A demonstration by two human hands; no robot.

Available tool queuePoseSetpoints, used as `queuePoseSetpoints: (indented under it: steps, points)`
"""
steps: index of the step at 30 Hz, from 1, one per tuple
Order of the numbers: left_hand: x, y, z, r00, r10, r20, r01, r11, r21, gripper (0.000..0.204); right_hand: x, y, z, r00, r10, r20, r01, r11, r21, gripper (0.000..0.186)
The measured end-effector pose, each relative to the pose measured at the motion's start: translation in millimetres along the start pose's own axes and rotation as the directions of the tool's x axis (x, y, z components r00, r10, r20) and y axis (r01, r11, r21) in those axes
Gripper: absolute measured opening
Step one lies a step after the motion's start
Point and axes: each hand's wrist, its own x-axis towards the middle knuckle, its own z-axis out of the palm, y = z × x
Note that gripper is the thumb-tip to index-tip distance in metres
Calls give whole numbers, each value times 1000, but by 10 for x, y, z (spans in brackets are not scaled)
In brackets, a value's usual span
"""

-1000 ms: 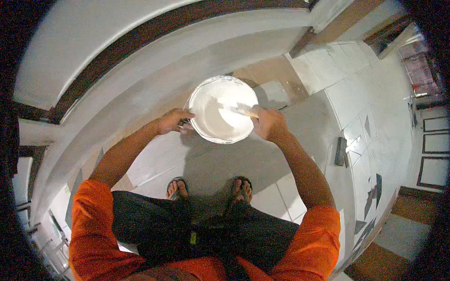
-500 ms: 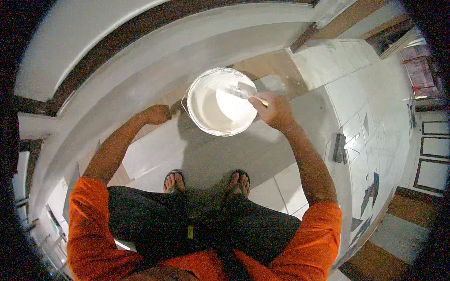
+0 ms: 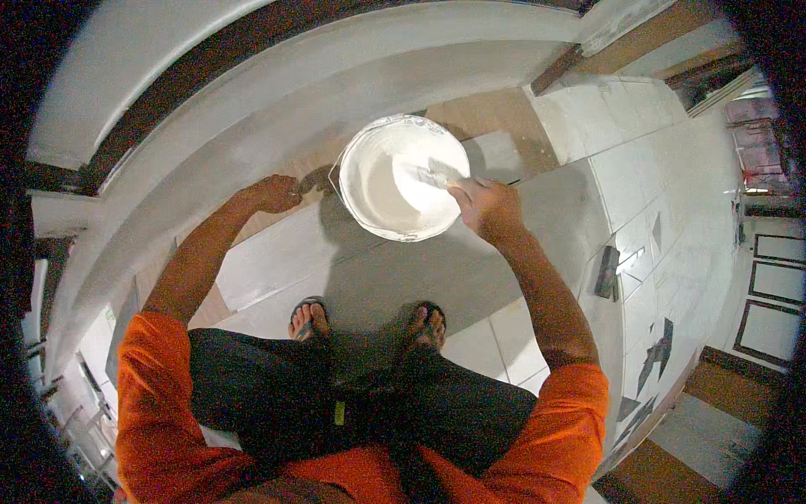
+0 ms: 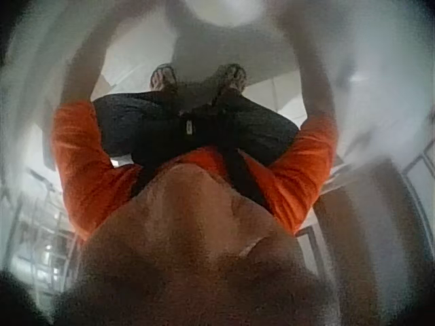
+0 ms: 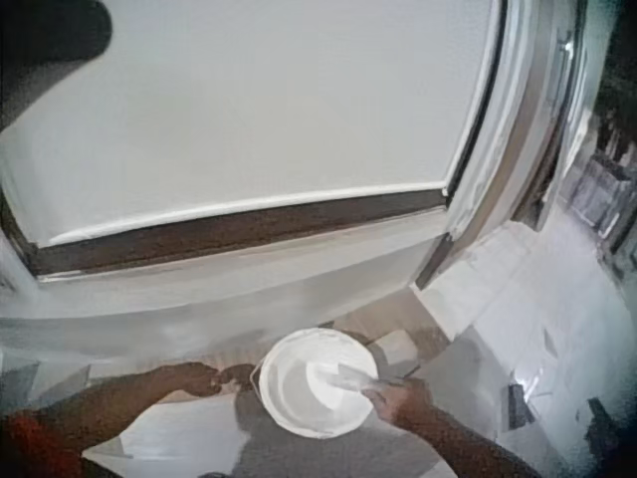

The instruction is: The person paints a white wooden wall trim using a brush and a bucket of white paint.

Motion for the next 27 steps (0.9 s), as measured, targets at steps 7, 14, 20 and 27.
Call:
queuePoseSetpoints:
  steps: [7, 14, 20, 27]
  points:
    - [35, 171, -71, 1000, -15, 18, 16, 998, -59, 46, 42, 342, -174, 949, 138, 282, -162, 985, 63, 32]
    - [-180, 296, -84, 998, -11, -61, 7, 998, -61, 42, -127, 317, -440, 911, 114, 396, -275, 884, 378, 36]
    - [-334, 422, -216, 996, 81, -41, -80, 996, 28, 47, -258, 275, -719, 870, 106, 482, -339, 838, 427, 38]
    - [-94, 596, -312, 994, 99, -46, -96, 992, 81, 45, -291, 22, -1370, 755, 285, 591, -637, 533, 557, 37]
